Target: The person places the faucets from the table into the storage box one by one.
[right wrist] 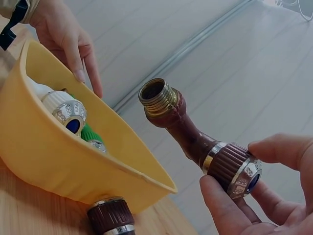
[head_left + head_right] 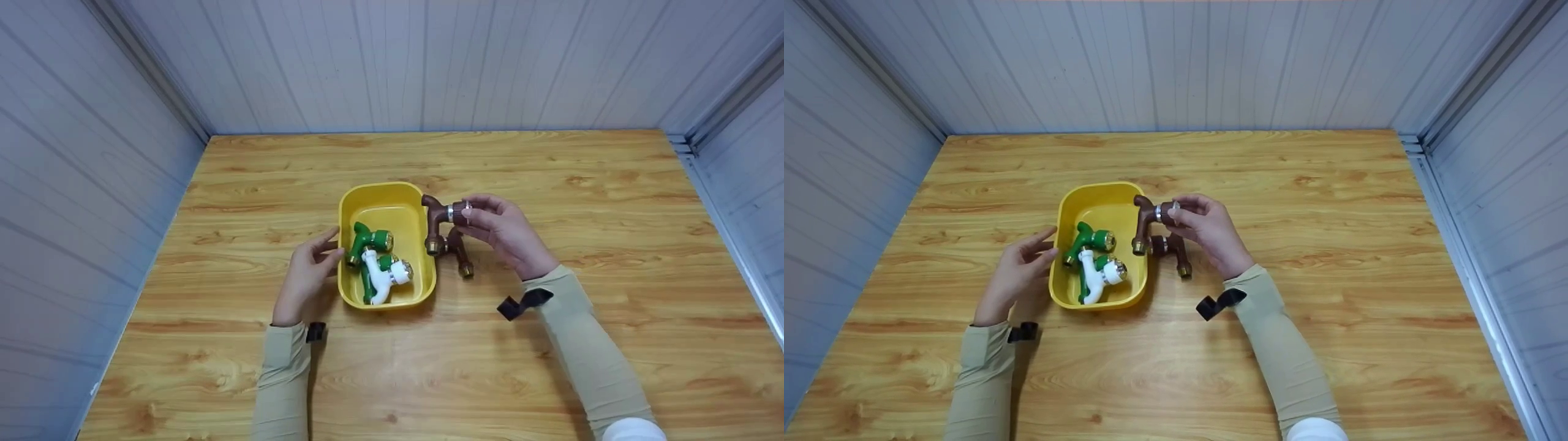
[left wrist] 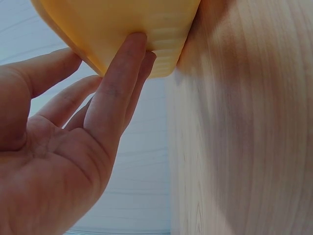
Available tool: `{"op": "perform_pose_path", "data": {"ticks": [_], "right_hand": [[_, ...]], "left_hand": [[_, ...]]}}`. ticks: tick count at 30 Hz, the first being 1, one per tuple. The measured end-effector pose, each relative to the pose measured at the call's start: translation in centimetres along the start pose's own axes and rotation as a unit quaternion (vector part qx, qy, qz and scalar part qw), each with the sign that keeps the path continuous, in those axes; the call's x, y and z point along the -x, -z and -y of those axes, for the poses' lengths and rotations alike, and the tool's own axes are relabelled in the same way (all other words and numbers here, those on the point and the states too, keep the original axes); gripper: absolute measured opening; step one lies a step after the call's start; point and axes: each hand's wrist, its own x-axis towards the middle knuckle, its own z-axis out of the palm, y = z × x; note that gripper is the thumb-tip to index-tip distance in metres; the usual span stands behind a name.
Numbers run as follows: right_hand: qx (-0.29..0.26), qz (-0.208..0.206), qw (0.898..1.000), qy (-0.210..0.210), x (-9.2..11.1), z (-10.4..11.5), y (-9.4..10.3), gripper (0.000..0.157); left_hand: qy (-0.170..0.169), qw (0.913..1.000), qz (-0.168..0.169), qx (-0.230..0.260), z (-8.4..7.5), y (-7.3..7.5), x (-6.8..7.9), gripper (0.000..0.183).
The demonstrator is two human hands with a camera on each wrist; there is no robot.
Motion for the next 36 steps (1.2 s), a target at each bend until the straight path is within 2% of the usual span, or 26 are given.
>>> {"op": "perform_pose_path", "data": {"ticks": [7, 13, 27, 36], "right_hand": [[0.020, 0.005, 1.000, -0.006, -0.6, -0.4, -1.2, 0.039], [0.017, 0.008, 1.000, -0.014, -1.1, -0.7, -1.9, 0.035], [0.007, 0.012, 1.000, -0.023, -1.8, -1.5, -3.2, 0.037], [0.037, 0.008, 0.999, -0.037, -2.3, -2.0, -3.8, 0.038]], "left_hand": [[0.005, 1.0000, -0.001, 0.000, -0.1, -0.1, -0.1, 0.049], [0.012, 0.9999, 0.002, -0.004, -0.2, -0.1, -0.2, 0.049], [0.022, 0.9997, 0.007, -0.004, -0.5, 0.0, -0.1, 0.050], [0.023, 0.9997, 0.000, -0.007, -0.6, -0.1, 0.1, 0.049]]}}
